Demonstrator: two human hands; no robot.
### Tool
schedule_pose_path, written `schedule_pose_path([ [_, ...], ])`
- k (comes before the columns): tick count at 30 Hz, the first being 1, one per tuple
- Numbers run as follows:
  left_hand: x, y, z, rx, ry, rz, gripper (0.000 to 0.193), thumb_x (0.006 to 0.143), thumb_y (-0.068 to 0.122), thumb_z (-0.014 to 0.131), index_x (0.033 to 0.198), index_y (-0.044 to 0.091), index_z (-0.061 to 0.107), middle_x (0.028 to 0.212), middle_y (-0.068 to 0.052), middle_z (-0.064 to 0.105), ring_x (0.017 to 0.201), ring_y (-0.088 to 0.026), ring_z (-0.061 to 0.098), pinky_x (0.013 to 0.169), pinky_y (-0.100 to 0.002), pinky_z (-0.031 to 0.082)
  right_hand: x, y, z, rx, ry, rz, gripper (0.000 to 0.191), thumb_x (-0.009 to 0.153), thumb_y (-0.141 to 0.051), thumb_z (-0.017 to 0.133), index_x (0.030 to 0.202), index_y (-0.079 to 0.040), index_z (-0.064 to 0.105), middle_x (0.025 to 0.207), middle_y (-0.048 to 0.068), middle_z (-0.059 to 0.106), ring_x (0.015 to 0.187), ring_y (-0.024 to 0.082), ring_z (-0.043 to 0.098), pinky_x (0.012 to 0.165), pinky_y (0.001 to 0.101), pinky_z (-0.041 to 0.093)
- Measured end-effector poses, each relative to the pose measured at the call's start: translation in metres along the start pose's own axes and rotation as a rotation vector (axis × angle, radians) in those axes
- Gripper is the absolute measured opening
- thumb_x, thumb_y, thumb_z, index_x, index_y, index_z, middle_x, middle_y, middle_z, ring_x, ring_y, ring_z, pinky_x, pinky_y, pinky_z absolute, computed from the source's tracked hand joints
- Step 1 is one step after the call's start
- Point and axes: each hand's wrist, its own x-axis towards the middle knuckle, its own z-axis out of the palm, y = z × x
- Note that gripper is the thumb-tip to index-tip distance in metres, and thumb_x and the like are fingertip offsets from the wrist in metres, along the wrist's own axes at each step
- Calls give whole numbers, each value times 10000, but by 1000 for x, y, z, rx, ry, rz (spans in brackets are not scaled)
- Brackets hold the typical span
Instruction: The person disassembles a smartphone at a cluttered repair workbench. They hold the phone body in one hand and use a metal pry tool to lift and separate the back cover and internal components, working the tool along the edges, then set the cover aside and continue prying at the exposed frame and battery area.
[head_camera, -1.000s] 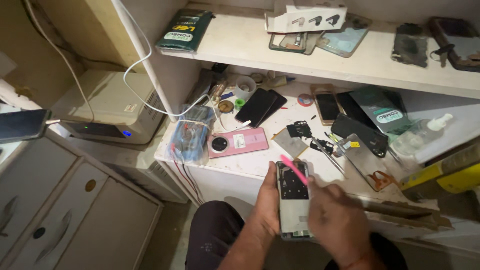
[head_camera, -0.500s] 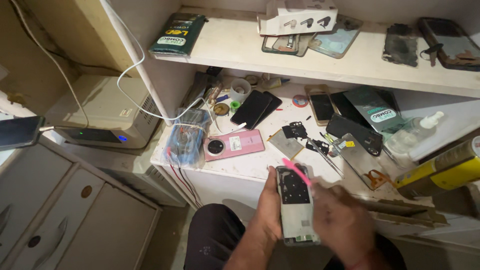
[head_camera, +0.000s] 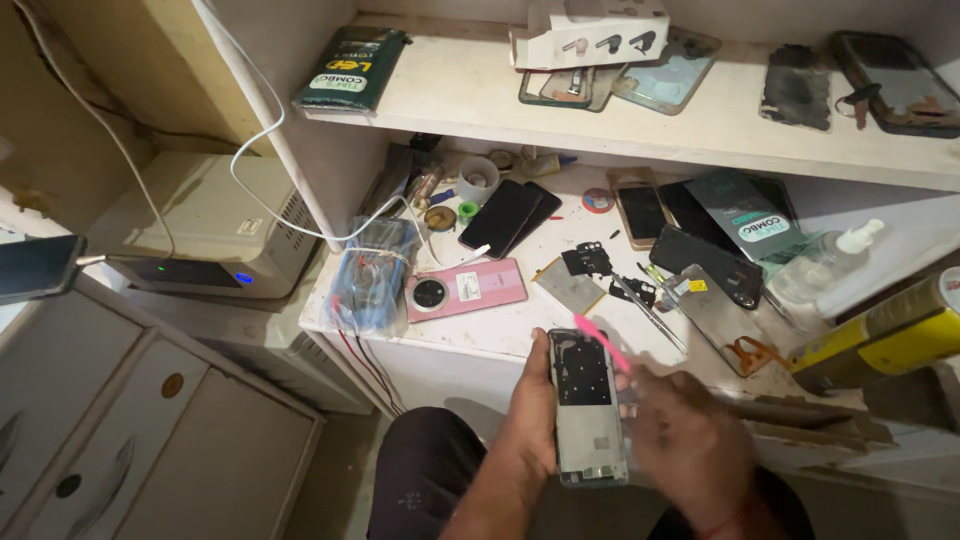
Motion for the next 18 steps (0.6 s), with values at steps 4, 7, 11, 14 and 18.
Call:
schedule_pose_path([
  [4,-1,2,6,-225,-156,102,769,956,778,434,1220,87,641,1056,-152,698,955,-308,672,769,-491,584,1,11,-6,-36,-46,106,342,830,-115,693,1166,-142,751,791,132,676,669,322,685,617,427,548],
  [7,-4,1,7,-227,-153,86,800,965,784,422,1249,65,623,1094,-167,687,997,-312,667,796,-493,587,-4,10,-8,-44,-32,88,301,867,-117,670,1153,-144,760,855,115,707,738,327,704,654,422,554],
  [11,-6,4,3,-151,-91,64,885,920,822,394,1258,39,628,1049,-195,712,909,-348,694,790,-490,597,-14,6,-12,-1,17,14,303,845,-129,656,1133,-128,753,969,112,732,827,323,728,684,401,573],
  [14,-8,11,-1,-68,-19,53,900,876,843,369,1255,72,640,1003,-197,733,821,-349,705,748,-488,595,-25,7,-14,48,11,12,268,856,-133,671,1113,-127,747,994,114,732,826,298,743,668,375,581],
  [18,-8,13,-3,-11,47,102,815,890,812,360,1289,159,640,1026,-194,713,835,-335,693,741,-459,591,-31,30,-15,170,-160,264,367,838,-104,690,1200,-146,738,872,107,741,740,254,731,624,359,590],
])
